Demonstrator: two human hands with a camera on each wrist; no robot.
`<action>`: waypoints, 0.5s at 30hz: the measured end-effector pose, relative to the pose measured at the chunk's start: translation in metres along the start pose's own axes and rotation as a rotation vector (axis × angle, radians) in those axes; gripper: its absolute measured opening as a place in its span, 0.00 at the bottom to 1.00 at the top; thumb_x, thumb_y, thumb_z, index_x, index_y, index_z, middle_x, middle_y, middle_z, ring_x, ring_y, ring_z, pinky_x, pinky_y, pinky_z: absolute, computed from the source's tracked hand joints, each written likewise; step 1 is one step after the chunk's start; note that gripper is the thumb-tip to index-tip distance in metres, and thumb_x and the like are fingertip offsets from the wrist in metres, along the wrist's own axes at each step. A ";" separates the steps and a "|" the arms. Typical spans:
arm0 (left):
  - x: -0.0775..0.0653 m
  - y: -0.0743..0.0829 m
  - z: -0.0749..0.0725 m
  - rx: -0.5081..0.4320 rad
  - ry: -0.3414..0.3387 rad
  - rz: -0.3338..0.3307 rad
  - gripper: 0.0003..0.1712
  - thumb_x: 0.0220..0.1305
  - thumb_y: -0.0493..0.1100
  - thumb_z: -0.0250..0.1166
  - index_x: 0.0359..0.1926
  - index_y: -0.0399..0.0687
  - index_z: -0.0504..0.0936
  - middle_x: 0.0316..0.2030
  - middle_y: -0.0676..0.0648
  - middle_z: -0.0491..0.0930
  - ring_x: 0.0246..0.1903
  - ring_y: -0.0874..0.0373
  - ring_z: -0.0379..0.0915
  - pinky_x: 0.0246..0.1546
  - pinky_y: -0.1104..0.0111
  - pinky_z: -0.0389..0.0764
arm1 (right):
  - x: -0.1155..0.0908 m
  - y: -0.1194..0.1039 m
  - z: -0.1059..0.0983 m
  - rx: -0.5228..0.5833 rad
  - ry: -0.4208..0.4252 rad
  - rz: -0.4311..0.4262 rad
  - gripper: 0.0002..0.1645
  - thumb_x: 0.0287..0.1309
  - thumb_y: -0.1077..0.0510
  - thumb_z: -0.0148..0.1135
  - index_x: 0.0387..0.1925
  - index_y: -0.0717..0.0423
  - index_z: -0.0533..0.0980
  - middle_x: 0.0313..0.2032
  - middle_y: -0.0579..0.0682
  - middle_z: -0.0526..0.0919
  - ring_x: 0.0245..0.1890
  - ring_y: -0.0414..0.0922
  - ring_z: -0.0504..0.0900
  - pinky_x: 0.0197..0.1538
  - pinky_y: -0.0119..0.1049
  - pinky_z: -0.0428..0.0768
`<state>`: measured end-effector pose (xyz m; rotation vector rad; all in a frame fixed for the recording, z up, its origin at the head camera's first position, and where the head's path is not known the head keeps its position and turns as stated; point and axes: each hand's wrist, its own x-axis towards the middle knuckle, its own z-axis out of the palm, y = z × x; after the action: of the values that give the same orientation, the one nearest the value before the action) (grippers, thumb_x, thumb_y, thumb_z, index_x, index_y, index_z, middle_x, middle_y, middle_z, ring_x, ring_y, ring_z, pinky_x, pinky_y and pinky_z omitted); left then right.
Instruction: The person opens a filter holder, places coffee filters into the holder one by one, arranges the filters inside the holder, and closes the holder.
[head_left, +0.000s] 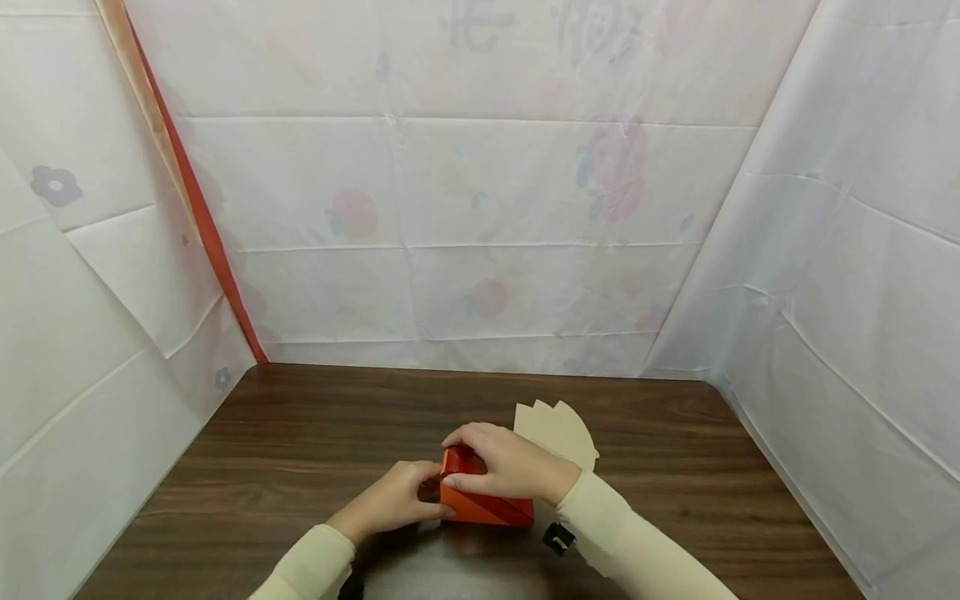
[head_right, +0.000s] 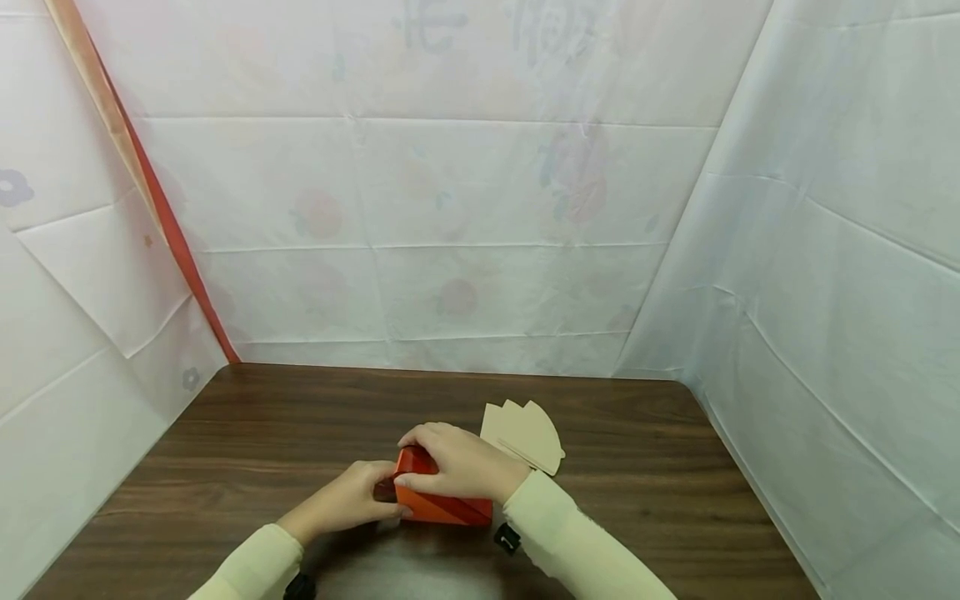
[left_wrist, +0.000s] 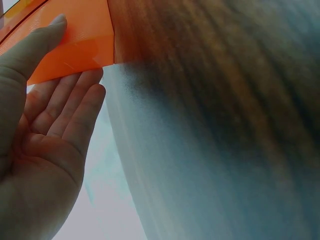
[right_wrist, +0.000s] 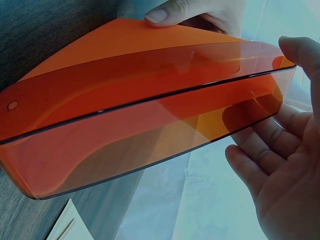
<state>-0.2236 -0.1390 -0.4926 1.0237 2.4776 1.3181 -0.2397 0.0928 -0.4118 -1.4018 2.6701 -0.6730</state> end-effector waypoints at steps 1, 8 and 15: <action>0.000 0.000 0.000 0.001 0.000 -0.001 0.20 0.61 0.49 0.74 0.53 0.52 0.82 0.45 0.57 0.84 0.45 0.64 0.81 0.48 0.69 0.82 | 0.000 0.000 0.000 -0.002 0.000 -0.001 0.30 0.68 0.35 0.57 0.60 0.49 0.75 0.51 0.39 0.79 0.49 0.35 0.75 0.52 0.27 0.77; 0.000 0.000 0.000 -0.009 0.000 -0.007 0.21 0.60 0.48 0.75 0.53 0.53 0.82 0.46 0.57 0.84 0.45 0.63 0.81 0.48 0.68 0.82 | 0.000 -0.002 -0.001 -0.021 0.002 -0.010 0.30 0.68 0.36 0.57 0.60 0.51 0.75 0.51 0.40 0.79 0.49 0.35 0.76 0.52 0.26 0.77; 0.000 -0.001 0.001 -0.008 0.000 -0.011 0.21 0.61 0.49 0.74 0.53 0.53 0.82 0.45 0.58 0.84 0.45 0.64 0.81 0.47 0.69 0.82 | 0.000 -0.001 -0.001 -0.046 0.005 -0.015 0.29 0.68 0.35 0.57 0.59 0.49 0.76 0.50 0.39 0.79 0.49 0.35 0.76 0.53 0.27 0.76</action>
<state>-0.2238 -0.1386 -0.4935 1.0075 2.4716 1.3239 -0.2391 0.0928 -0.4107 -1.4341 2.6988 -0.6213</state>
